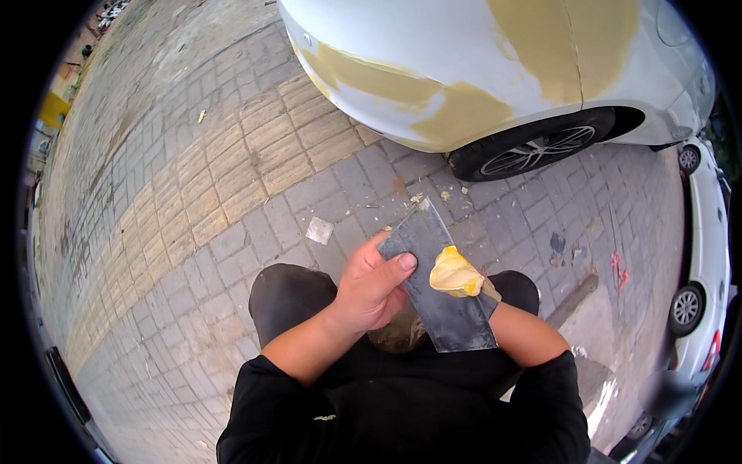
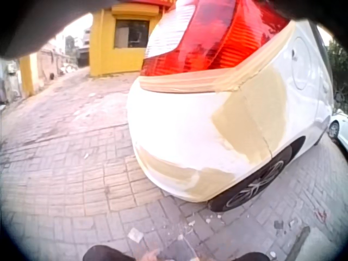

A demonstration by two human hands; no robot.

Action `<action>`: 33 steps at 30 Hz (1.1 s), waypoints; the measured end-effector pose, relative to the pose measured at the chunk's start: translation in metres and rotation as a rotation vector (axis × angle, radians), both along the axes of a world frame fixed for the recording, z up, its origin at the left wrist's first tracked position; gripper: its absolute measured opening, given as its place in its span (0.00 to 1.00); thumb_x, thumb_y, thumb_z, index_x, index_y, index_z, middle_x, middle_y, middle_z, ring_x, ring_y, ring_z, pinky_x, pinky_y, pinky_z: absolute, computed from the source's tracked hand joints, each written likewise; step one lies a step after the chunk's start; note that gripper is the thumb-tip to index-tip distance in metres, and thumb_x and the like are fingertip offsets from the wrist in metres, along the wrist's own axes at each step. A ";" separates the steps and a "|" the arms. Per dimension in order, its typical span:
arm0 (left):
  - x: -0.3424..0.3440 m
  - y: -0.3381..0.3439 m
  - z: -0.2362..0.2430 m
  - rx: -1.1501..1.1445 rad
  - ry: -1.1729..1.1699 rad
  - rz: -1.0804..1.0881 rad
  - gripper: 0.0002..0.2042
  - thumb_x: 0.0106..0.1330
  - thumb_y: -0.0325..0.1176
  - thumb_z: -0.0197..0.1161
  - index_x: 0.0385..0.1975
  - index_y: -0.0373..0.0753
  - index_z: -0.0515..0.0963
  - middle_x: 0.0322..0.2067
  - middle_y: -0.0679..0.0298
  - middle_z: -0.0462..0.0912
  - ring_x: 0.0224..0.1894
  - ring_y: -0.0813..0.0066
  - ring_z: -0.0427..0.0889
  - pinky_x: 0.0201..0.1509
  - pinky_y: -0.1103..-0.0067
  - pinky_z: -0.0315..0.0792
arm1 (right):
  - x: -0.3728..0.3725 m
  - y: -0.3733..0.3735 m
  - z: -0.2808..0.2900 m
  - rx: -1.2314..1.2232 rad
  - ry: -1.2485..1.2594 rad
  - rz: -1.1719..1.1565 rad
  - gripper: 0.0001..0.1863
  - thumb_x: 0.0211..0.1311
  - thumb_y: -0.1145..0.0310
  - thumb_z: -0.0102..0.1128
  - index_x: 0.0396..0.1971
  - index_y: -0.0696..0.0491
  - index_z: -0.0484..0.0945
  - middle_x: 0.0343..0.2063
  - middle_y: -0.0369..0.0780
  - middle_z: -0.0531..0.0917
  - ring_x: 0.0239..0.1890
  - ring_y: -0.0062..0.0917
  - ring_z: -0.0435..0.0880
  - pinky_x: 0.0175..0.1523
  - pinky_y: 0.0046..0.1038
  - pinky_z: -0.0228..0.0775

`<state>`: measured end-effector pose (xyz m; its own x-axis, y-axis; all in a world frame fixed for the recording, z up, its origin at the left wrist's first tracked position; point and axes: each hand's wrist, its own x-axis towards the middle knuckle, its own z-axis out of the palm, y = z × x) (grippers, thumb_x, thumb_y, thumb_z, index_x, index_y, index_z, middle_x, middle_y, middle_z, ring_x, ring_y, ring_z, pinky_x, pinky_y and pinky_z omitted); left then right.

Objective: The person squats beside a white car and uses a sanding block to smooth the rear bumper. They then scoop body filler from a can onto a metal mixing board, add a hardener from a tube, and mix the two substances together with a putty knife.

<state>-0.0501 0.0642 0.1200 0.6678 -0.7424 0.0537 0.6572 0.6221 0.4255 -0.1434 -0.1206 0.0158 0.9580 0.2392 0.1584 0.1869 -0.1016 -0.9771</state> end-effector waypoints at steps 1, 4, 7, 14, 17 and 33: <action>-0.001 0.001 0.000 -0.022 -0.026 0.006 0.17 0.72 0.26 0.53 0.59 0.30 0.66 0.52 0.54 0.79 0.55 0.66 0.79 0.59 0.68 0.73 | 0.000 0.001 -0.001 -0.003 -0.005 0.004 0.30 0.63 0.78 0.57 0.65 0.56 0.61 0.62 0.57 0.69 0.62 0.51 0.72 0.64 0.45 0.66; -0.002 0.007 0.002 -0.040 -0.029 0.038 0.17 0.72 0.25 0.53 0.59 0.29 0.66 0.53 0.54 0.79 0.56 0.66 0.78 0.60 0.69 0.72 | 0.016 0.001 0.024 0.025 -0.069 -0.062 0.29 0.61 0.81 0.59 0.63 0.58 0.65 0.60 0.57 0.72 0.61 0.48 0.75 0.62 0.39 0.69; 0.010 0.010 -0.006 0.025 -0.060 0.125 0.17 0.72 0.25 0.53 0.58 0.29 0.67 0.52 0.54 0.79 0.56 0.66 0.78 0.60 0.69 0.71 | 0.038 -0.005 0.068 0.046 -0.117 -0.286 0.24 0.58 0.87 0.56 0.56 0.59 0.74 0.53 0.51 0.80 0.57 0.37 0.80 0.60 0.31 0.71; 0.030 0.014 -0.016 0.159 -0.060 0.350 0.17 0.68 0.28 0.53 0.56 0.29 0.69 0.51 0.53 0.80 0.53 0.64 0.80 0.61 0.68 0.71 | 0.051 -0.038 0.085 0.927 0.227 -0.379 0.20 0.68 0.70 0.56 0.59 0.55 0.68 0.55 0.40 0.78 0.58 0.32 0.77 0.64 0.40 0.68; 0.035 0.012 -0.022 0.153 -0.044 0.334 0.17 0.68 0.28 0.53 0.54 0.28 0.70 0.50 0.53 0.80 0.53 0.63 0.80 0.61 0.66 0.71 | 0.049 -0.040 0.087 1.053 0.275 -0.400 0.18 0.71 0.67 0.53 0.57 0.54 0.69 0.55 0.39 0.78 0.58 0.29 0.77 0.64 0.39 0.67; 0.013 0.007 -0.023 0.562 -0.489 0.478 0.14 0.75 0.31 0.49 0.54 0.30 0.69 0.38 0.69 0.76 0.34 0.88 0.68 0.39 0.86 0.62 | 0.048 -0.011 0.124 -0.705 -0.791 -0.448 0.20 0.42 0.78 0.60 0.41 0.60 0.82 0.37 0.44 0.82 0.39 0.38 0.82 0.44 0.33 0.77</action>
<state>-0.0373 0.0712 0.0971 0.9110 -0.3927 0.1260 0.0449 0.3980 0.9163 -0.0951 -0.1321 0.1398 0.6716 0.1764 0.7196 0.5316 -0.7913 -0.3021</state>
